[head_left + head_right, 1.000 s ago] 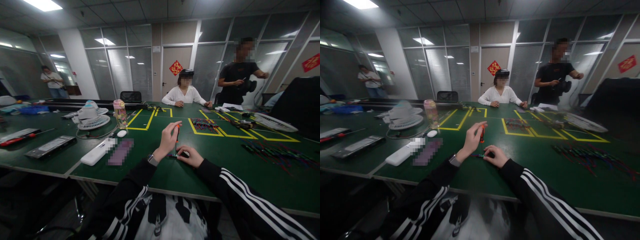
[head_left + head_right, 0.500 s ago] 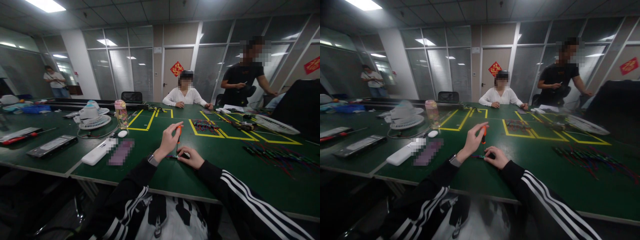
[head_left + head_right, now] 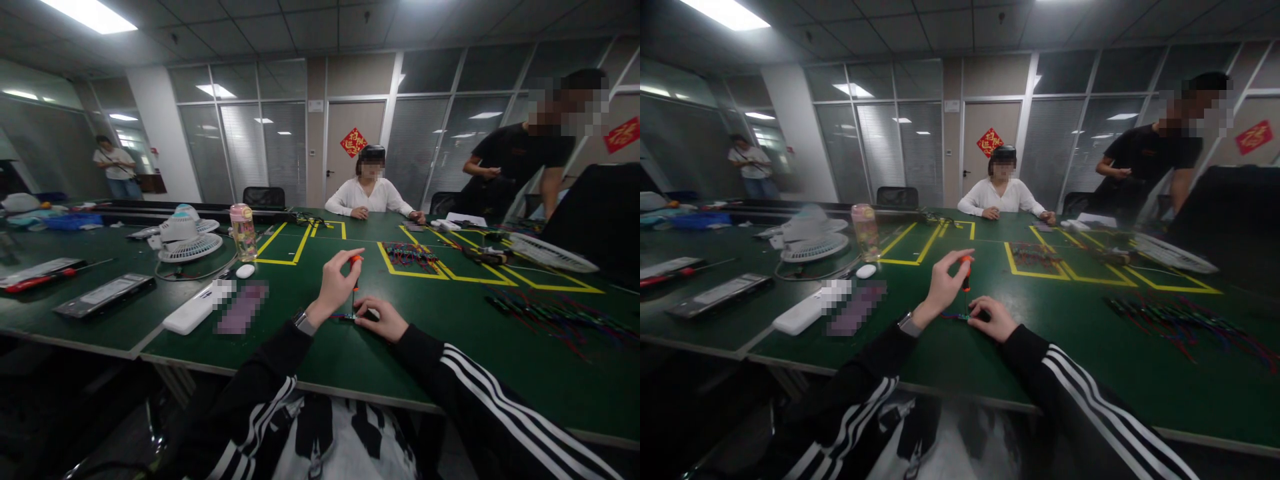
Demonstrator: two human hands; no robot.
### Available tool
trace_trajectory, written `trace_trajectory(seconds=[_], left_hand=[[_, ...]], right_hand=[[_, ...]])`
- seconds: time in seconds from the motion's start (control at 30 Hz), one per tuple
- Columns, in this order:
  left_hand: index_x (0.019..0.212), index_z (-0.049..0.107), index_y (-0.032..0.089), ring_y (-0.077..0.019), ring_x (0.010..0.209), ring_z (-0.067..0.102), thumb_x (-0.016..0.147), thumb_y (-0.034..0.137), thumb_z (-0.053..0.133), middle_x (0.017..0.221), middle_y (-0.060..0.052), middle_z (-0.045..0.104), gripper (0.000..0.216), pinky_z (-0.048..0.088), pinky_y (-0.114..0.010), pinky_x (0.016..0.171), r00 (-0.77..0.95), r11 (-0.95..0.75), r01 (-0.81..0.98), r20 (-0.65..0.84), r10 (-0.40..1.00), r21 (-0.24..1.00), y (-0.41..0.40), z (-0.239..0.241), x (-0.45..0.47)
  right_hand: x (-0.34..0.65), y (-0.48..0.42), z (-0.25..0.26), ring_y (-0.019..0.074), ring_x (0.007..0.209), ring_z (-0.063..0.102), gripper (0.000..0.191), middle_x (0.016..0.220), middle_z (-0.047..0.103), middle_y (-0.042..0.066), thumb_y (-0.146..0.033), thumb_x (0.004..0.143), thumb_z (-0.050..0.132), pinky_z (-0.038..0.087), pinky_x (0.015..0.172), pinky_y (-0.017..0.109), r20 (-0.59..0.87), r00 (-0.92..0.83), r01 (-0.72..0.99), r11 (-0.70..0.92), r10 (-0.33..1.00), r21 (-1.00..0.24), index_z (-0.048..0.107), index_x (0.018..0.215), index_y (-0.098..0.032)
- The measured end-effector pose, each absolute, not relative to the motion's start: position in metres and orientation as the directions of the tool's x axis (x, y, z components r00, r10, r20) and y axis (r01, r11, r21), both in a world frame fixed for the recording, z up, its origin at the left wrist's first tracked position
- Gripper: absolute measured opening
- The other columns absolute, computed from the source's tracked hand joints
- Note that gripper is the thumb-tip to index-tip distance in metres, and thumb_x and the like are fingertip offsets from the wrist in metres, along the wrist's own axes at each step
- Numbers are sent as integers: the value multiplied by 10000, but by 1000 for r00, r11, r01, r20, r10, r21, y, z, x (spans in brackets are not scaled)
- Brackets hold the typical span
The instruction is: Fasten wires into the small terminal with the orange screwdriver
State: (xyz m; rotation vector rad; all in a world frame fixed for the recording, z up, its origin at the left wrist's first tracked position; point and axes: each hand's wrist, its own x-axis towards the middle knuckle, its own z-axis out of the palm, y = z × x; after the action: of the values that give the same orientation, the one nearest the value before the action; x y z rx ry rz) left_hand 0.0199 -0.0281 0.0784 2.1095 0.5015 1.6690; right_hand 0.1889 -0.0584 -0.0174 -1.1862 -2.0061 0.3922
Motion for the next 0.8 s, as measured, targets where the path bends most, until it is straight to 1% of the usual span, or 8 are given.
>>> trace_trajectory(seconds=[0.07, 0.13, 0.27, 0.33, 0.43, 0.57, 0.73, 0.8], left_hand=[[1026, 694, 196, -148, 834, 593, 872, 220, 596, 875, -30, 632, 184, 471, -273, 804, 186, -865, 96, 845, 501, 492, -29, 78, 20], [999, 708, 199, -153, 843, 574, 861, 256, 622, 882, -34, 596, 172, 467, -277, 805, 174, -869, 134, 852, 493, 476, -29, 78, 20], [1107, 675, 203, -163, 987, 588, 950, 217, 455, 1036, -60, 628, 271, 455, -295, 895, 237, -866, 58, 836, 495, 497, -29, 77, 20], [1141, 654, 192, -160, 1017, 600, 962, 184, 410, 1065, -62, 657, 303, 453, -294, 916, 256, -859, 4, 830, 495, 511, -28, 77, 19], [1088, 672, 184, -151, 932, 614, 936, 195, 483, 979, -49, 669, 243, 466, -277, 862, 221, -866, 19, 842, 491, 500, -29, 77, 19], [999, 708, 194, -148, 867, 584, 891, 261, 583, 909, -39, 598, 178, 465, -270, 812, 182, -873, 112, 854, 488, 475, -30, 77, 19], [1172, 639, 207, -159, 1018, 593, 961, 199, 419, 1076, -61, 641, 305, 456, -297, 912, 265, -864, 34, 829, 493, 503, -29, 76, 19], [1163, 637, 197, -157, 987, 607, 953, 196, 439, 1050, -58, 663, 289, 464, -297, 897, 247, -862, 18, 833, 495, 506, -28, 75, 20]], right_hand=[[189, -58, -18, 237, 963, 671, 106, 1015, 706, 101, -263, 731, 717, 506, 895, 398, 454, -278, 611, 520, 847, -597, 648, 696, -192], [189, -58, -18, 235, 956, 672, 111, 1011, 708, 96, -265, 731, 718, 508, 890, 395, 455, -277, 610, 521, 846, -598, 645, 689, -194], [189, -58, -17, 232, 950, 672, 113, 1008, 709, 93, -268, 734, 719, 508, 884, 388, 462, -283, 607, 530, 840, -592, 646, 690, -195], [189, -58, -17, 229, 952, 670, 111, 1010, 708, 92, -265, 736, 719, 506, 885, 387, 464, -287, 606, 533, 838, -591, 645, 691, -196], [189, -58, -18, 232, 955, 669, 116, 1013, 707, 96, -258, 736, 718, 504, 886, 395, 461, -279, 611, 526, 842, -591, 636, 682, -196], [188, -58, -18, 236, 951, 671, 123, 1009, 708, 97, -255, 737, 717, 504, 884, 398, 464, -274, 618, 524, 842, -586, 629, 677, -192], [188, -58, -17, 232, 941, 675, 104, 995, 710, 92, -247, 730, 721, 511, 870, 383, 480, -281, 611, 541, 831, -579, 640, 693, -193], [187, -58, -17, 231, 939, 675, 81, 986, 710, 91, -238, 725, 723, 512, 870, 378, 485, -287, 608, 548, 826, -574, 656, 718, -194]])
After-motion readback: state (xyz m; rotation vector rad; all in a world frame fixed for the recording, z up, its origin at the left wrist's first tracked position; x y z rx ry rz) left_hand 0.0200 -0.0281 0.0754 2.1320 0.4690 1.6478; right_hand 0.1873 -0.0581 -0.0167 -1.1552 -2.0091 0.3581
